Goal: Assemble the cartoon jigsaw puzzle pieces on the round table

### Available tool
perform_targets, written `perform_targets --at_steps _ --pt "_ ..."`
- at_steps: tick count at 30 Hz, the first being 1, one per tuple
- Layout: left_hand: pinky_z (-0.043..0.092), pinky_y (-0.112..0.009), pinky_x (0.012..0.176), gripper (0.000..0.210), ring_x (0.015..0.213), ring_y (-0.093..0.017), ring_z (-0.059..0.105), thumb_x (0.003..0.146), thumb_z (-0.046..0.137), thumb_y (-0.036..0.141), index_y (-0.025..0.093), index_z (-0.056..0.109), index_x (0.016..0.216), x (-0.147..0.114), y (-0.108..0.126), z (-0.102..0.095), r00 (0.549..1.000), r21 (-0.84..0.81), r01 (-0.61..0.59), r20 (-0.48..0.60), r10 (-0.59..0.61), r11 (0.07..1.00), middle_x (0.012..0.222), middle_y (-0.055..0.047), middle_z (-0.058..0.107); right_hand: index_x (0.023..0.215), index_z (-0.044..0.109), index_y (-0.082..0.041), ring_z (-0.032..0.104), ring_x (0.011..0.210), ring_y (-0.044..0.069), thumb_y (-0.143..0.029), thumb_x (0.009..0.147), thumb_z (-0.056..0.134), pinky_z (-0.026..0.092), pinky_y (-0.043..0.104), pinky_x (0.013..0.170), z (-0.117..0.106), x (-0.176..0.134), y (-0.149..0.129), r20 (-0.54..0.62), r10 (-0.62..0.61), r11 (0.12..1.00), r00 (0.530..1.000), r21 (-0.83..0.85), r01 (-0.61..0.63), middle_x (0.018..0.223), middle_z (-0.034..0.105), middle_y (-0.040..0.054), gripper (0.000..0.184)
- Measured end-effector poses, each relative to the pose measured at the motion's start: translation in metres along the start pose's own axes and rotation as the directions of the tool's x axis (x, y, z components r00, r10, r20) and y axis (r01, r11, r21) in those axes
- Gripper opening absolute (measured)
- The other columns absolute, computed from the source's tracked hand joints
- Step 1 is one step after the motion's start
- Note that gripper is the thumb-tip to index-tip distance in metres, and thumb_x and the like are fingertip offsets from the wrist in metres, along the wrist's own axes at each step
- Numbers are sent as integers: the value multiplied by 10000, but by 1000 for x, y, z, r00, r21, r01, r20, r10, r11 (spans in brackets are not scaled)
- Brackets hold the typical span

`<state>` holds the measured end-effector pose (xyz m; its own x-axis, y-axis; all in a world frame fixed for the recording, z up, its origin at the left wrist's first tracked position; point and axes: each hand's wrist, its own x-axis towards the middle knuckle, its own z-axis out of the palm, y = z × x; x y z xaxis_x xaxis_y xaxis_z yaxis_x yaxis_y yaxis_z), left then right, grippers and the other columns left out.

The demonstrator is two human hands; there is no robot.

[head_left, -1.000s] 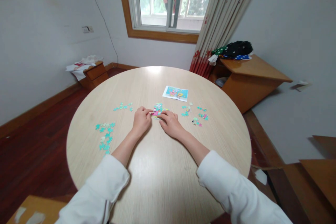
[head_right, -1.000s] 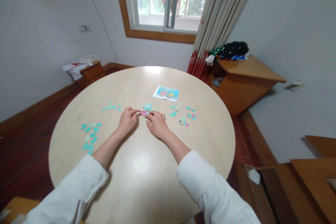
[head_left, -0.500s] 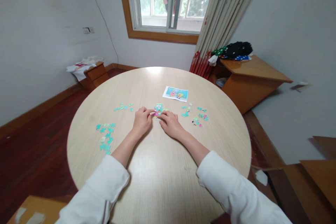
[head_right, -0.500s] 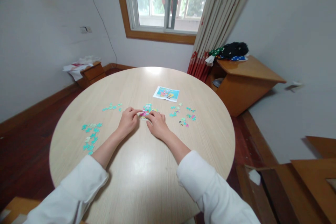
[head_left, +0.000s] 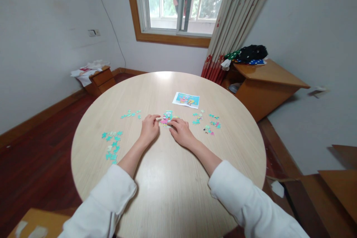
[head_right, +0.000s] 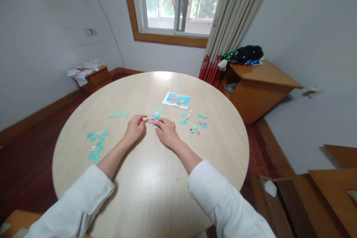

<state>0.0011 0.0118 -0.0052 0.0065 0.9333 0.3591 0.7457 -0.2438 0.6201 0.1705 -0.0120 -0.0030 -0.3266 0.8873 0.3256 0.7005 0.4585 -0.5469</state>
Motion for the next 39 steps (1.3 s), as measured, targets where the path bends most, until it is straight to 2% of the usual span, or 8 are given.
perform_targets --at_steps 9,15,19,22,27,30,34,39 --pt "452 -298 813 334 834 -180 636 755 387 66 144 642 956 1 3 -5 995 -134 102 12 -101 986 839 -70 697 1033 643 -204 525 1056 202 -151 843 492 344 383 911 -9 4 2 -91 14 1000 996 12 -13 1086 603 86 249" --pt "460 -301 811 311 814 -175 651 752 389 59 157 624 930 0 6 -7 989 -164 145 26 -142 976 816 -53 711 921 674 -161 553 923 224 -158 834 453 389 368 835 -33 11 36 -251 71 994 965 -58 -88 924 637 101 238" --pt "458 -316 819 312 827 -184 650 749 388 54 157 619 931 1 3 -5 990 -153 139 21 -137 978 826 -61 711 905 691 -132 569 853 224 -132 787 451 414 365 815 -54 12 76 -369 209 957 906 -113 -267 912 650 119 267" --pt "457 -323 826 311 834 -188 649 744 394 54 159 613 937 2 1 -3 991 -143 132 32 -129 981 837 -63 710 873 708 -129 583 869 227 -129 774 443 420 366 840 -66 9 100 -380 332 893 863 -169 -418 911 667 124 282" --pt "457 -324 824 307 845 -193 645 751 397 65 160 608 953 2 -1 -2 993 -138 117 38 -113 983 846 -65 704 898 721 -135 600 912 228 -131 771 440 428 354 862 -80 2 121 -404 407 838 819 -193 -511 962 680 122 308" --pt "455 -328 824 307 843 -195 641 752 401 69 163 609 956 2 -2 -1 993 -135 112 37 -108 984 836 -61 701 891 725 -129 614 884 223 -121 752 442 437 345 853 -93 -4 134 -458 445 825 769 -124 -551 973 682 130 316" --pt "455 -324 825 307 833 -190 640 749 405 67 169 611 953 2 -2 -1 993 -133 117 42 -112 984 829 -54 698 797 727 -130 626 786 203 -154 702 538 462 321 797 -112 -15 158 -445 618 763 648 144 -630 843 708 108 213" --pt "451 -324 830 314 839 -191 638 748 407 60 168 612 960 3 -2 -2 992 -122 123 47 -118 985 841 -57 700 805 713 -124 618 712 165 -232 643 662 481 296 713 -123 -29 174 -290 630 766 721 383 -516 797 710 85 202"
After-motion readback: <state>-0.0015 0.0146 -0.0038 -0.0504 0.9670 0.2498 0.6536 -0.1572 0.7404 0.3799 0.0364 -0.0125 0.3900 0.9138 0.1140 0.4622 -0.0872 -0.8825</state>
